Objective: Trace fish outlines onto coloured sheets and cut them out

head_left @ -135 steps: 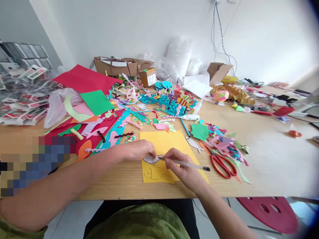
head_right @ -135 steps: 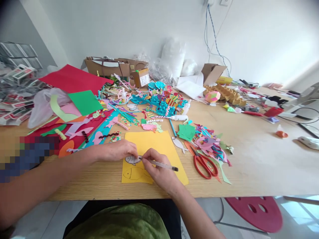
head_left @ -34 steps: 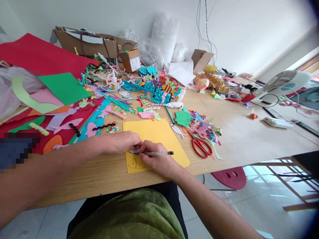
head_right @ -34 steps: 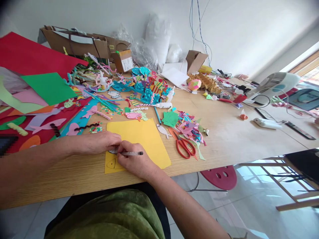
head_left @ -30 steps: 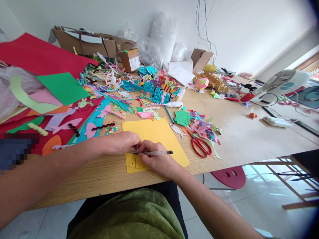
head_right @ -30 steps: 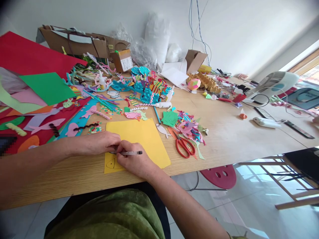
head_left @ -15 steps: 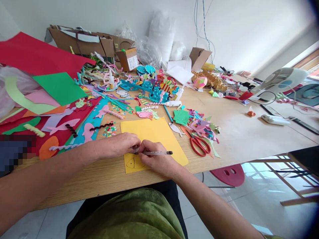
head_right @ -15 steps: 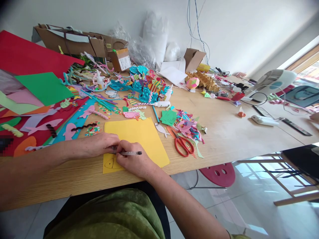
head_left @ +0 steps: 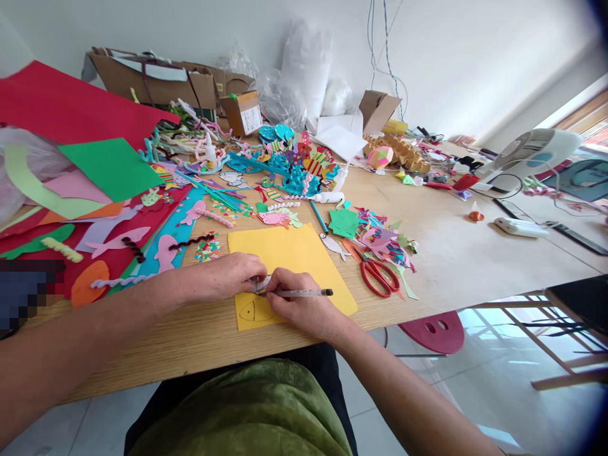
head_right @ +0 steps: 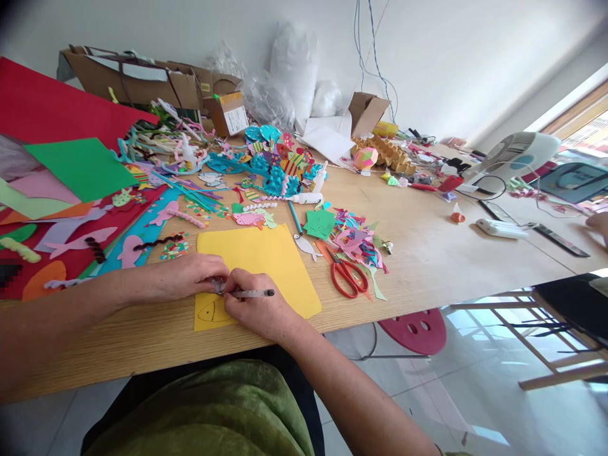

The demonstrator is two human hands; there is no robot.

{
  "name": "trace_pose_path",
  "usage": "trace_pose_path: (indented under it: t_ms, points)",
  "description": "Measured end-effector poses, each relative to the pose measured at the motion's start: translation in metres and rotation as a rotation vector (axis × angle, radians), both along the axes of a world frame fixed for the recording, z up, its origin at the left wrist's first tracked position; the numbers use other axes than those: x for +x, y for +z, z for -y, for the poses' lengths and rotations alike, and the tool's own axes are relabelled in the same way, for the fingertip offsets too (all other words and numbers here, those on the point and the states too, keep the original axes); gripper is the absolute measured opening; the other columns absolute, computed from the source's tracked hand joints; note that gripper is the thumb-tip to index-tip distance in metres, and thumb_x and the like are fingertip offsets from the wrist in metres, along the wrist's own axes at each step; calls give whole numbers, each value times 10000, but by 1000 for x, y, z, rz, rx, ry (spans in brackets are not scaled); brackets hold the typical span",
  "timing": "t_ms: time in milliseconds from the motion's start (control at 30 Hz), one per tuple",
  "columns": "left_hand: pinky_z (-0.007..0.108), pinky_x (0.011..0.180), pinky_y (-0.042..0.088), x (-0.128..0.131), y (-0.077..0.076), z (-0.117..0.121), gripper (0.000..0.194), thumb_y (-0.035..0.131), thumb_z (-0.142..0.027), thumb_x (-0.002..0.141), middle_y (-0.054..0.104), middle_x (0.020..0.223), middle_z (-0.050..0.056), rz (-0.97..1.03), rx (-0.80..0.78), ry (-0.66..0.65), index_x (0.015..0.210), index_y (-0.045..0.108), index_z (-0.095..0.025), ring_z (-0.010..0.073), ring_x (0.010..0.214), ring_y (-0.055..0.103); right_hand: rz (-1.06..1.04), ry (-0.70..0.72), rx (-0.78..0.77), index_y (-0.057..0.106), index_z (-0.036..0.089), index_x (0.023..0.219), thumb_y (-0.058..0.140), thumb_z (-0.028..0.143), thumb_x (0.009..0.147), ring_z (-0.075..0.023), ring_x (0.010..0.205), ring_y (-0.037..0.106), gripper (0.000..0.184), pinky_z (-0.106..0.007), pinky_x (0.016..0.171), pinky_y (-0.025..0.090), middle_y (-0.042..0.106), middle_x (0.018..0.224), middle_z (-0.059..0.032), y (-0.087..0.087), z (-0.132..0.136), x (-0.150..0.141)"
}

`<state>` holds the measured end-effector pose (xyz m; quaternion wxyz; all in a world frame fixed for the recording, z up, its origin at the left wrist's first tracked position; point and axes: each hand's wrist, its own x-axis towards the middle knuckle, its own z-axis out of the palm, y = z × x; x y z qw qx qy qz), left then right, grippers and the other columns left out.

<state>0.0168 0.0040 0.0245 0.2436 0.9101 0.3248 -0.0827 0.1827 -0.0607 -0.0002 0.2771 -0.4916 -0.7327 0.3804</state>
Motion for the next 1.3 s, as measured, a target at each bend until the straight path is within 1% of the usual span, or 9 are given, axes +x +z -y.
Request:
trace_pose_path:
  t_ms: [133, 333, 500, 633, 767, 933, 1133, 1300]
  points:
    - [229, 704, 408, 1, 2, 3, 178, 497, -111, 820, 630, 891, 37, -6, -4, 4, 915, 642, -151, 162, 821, 579, -17, -6, -10, 506, 180, 671, 496, 108, 696, -73, 500, 413, 77, -180, 503, 316, 481, 559, 58, 0, 1, 2]
    - [226, 682, 408, -2, -4, 1, 157, 491, -140, 829, 618, 864, 29, 57, 41, -34, 899, 630, -161, 157, 798, 576, -22, -28, -32, 506, 178, 660, 494, 110, 688, -74, 498, 408, 75, -182, 491, 311, 491, 558, 55, 1, -1, 4]
    - [242, 713, 401, -3, -8, 1, 154, 504, -142, 834, 615, 898, 42, 50, 18, 4, 923, 630, -146, 173, 840, 574, -3, -38, -17, 520, 175, 664, 498, 97, 675, -75, 506, 422, 82, -180, 493, 312, 505, 566, 54, 1, -2, 4]
    - [241, 703, 397, -2, -10, 2, 148, 485, -177, 854, 612, 883, 35, 61, 16, 24, 899, 624, -155, 168, 823, 570, 5, -40, -17, 517, 175, 660, 503, 89, 673, -72, 496, 413, 88, -179, 496, 314, 495, 554, 59, 3, -2, 3]
    - [233, 678, 393, -3, -13, 2, 144, 470, -200, 858, 602, 853, 27, 85, 31, 20, 857, 610, -164, 160, 792, 562, -1, -48, -11, 514, 175, 657, 504, 91, 678, -72, 499, 417, 87, -178, 502, 320, 496, 556, 58, 3, -1, 3]
    - [242, 689, 400, -5, -16, 1, 158, 447, -210, 869, 590, 848, 30, 84, 31, 18, 855, 600, -169, 166, 799, 559, -2, -40, 15, 512, 177, 666, 496, 103, 695, -75, 507, 427, 81, -180, 506, 322, 504, 569, 52, -1, -1, 2]
    - [245, 700, 403, -5, -16, 2, 121, 493, -184, 839, 586, 846, 25, 84, 42, 14, 867, 610, -172, 172, 811, 564, -6, -44, 22, 500, 179, 662, 498, 113, 708, -75, 503, 427, 80, -180, 506, 324, 501, 567, 51, -1, -2, -2]
    - [257, 699, 411, -5, -17, 2, 129, 480, -194, 850, 586, 844, 31, 94, 44, 16, 855, 606, -169, 176, 805, 563, 5, -41, 11, 498, 183, 664, 491, 106, 706, -77, 505, 427, 88, -185, 507, 323, 497, 566, 53, 1, -2, -2]
